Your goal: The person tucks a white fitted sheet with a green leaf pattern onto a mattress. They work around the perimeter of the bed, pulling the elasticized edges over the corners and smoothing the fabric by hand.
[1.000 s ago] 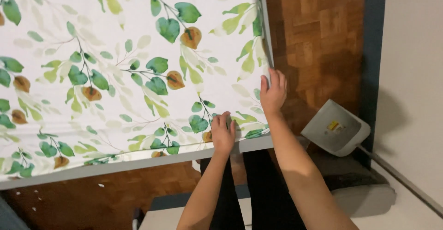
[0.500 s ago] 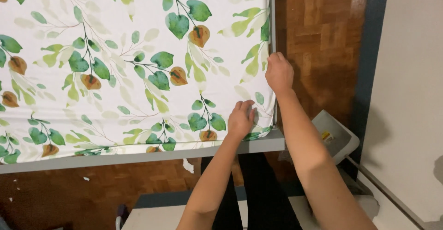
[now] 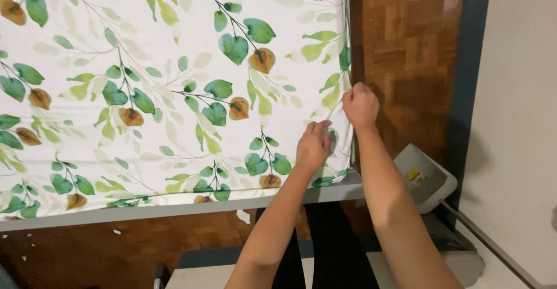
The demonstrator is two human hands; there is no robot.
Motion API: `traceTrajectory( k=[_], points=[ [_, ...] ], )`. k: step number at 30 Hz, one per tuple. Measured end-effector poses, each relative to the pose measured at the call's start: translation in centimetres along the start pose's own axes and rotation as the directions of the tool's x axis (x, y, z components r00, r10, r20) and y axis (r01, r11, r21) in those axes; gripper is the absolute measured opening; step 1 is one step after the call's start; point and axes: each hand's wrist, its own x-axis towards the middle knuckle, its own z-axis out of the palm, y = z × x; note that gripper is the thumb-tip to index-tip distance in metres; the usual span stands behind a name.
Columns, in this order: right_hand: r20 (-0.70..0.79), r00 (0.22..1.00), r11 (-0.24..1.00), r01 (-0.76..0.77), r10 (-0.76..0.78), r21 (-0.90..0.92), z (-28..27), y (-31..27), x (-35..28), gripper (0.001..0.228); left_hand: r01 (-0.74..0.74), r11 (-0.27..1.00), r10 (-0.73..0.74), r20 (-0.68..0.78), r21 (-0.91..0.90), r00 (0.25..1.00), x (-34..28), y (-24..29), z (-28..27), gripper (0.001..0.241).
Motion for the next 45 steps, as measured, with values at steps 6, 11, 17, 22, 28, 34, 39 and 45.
traceTrajectory(
  k=[6,11,17,22,28,34,39,45],
  points=[
    [0.127,0.983,0.988,-0.143,0.135,0.057,-1.5,-2.1,5.5,0.031,0.021,1.000,-0.021,-0.029,-0.016,0.999,2.9,1.1,-2.5,0.049],
    [0.030,0.999,0.990,0.017,-0.022,0.143,-1.9,-5.5,10.2,0.030,0.019,0.999,-0.020,0.023,0.045,1.000,6.1,0.4,-2.5,0.054],
    [-0.056,0.978,0.979,0.198,-0.201,-0.052,-0.2,-4.4,11.4,0.029,-0.065,0.996,0.062,0.050,0.056,0.997,5.7,-0.4,-3.2,0.057],
    [-0.280,0.906,0.932,0.243,-0.317,-0.268,0.9,-4.9,10.8,0.018,-0.198,0.978,0.181,-0.206,-0.066,0.962,2.6,-4.3,-3.6,0.049],
    [-0.197,0.901,0.883,0.298,-0.386,-0.364,-3.3,-11.5,4.2,0.019,-0.083,0.983,0.157,-0.522,0.163,0.838,-3.4,-12.6,-5.1,0.040],
    [-0.116,0.708,0.713,0.666,-0.697,-0.217,1.3,-15.5,-9.6,0.069,0.152,0.959,0.002,-0.543,0.240,0.840,-10.6,-20.2,-7.4,0.037],
    [0.206,0.599,0.607,0.794,-0.774,-0.028,0.8,-18.7,-20.2,0.049,0.390,0.909,-0.255,-0.545,0.146,0.799,-16.7,-26.7,-8.4,0.025],
    [0.398,0.479,0.565,0.815,-0.782,0.129,3.9,-20.2,-26.6,0.021,0.317,0.926,-0.106,-0.669,0.203,0.736,-22.3,-35.6,-9.2,0.013]
  ],
)
